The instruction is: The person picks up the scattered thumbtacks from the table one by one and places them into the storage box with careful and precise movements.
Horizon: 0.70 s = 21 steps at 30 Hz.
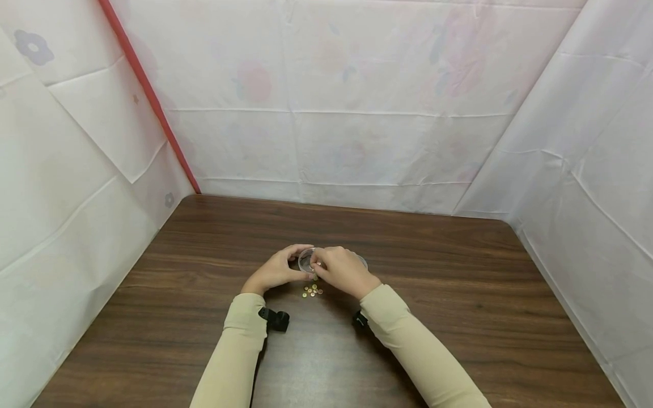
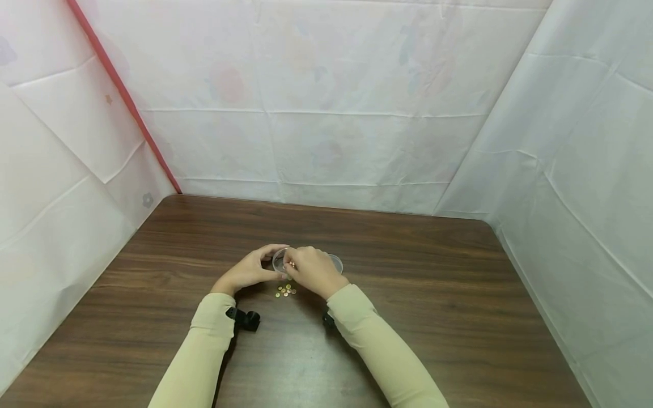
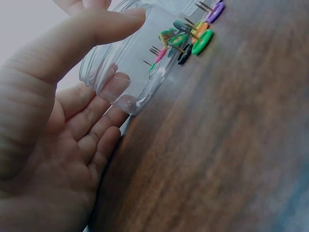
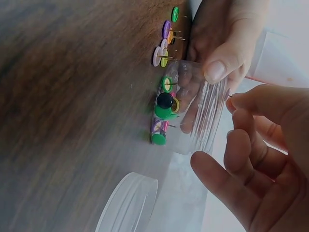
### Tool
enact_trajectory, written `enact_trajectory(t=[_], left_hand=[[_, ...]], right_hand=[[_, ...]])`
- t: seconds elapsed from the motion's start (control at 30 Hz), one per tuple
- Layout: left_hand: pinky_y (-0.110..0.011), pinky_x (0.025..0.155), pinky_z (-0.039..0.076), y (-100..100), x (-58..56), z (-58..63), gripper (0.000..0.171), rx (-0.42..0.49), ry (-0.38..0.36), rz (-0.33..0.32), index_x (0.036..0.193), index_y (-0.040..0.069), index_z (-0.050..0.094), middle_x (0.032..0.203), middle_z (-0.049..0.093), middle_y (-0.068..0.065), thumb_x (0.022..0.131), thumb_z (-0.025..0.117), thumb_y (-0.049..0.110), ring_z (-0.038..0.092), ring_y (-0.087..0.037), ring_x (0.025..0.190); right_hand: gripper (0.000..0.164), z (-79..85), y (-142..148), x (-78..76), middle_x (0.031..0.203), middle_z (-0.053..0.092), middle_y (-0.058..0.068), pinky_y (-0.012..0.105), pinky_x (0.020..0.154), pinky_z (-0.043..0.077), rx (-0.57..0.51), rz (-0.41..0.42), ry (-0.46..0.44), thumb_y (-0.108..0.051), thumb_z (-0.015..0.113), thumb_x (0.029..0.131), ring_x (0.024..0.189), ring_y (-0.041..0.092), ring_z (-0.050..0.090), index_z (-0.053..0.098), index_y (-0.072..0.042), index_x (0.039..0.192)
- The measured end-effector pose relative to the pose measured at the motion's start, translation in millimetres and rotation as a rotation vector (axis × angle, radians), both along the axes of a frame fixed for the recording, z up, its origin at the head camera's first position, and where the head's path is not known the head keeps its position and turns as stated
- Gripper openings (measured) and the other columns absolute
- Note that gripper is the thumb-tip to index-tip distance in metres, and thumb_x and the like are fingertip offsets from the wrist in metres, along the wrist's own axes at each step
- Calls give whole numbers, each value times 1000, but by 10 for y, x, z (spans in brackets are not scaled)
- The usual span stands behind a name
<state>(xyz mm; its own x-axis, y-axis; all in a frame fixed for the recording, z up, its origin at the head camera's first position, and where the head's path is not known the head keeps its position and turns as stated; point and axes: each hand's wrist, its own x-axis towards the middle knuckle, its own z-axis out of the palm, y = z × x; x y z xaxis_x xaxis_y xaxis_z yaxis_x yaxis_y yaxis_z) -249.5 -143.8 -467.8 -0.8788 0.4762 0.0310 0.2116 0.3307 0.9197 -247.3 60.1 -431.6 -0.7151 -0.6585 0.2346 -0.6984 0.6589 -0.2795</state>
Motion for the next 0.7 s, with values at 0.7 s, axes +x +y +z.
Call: enact_trajectory(t=[0.7], left_hand=[[-54,91,41,-4,25,45,70,-8,16,2,140,8,40,124,52,-16,79,75,15,49,-29,109]], right_hand=[[18,-16,-29,-23,86,68,-5,21,48,45,66,-14,-34,-26,53,95,57,-1,49,67,-19,104]])
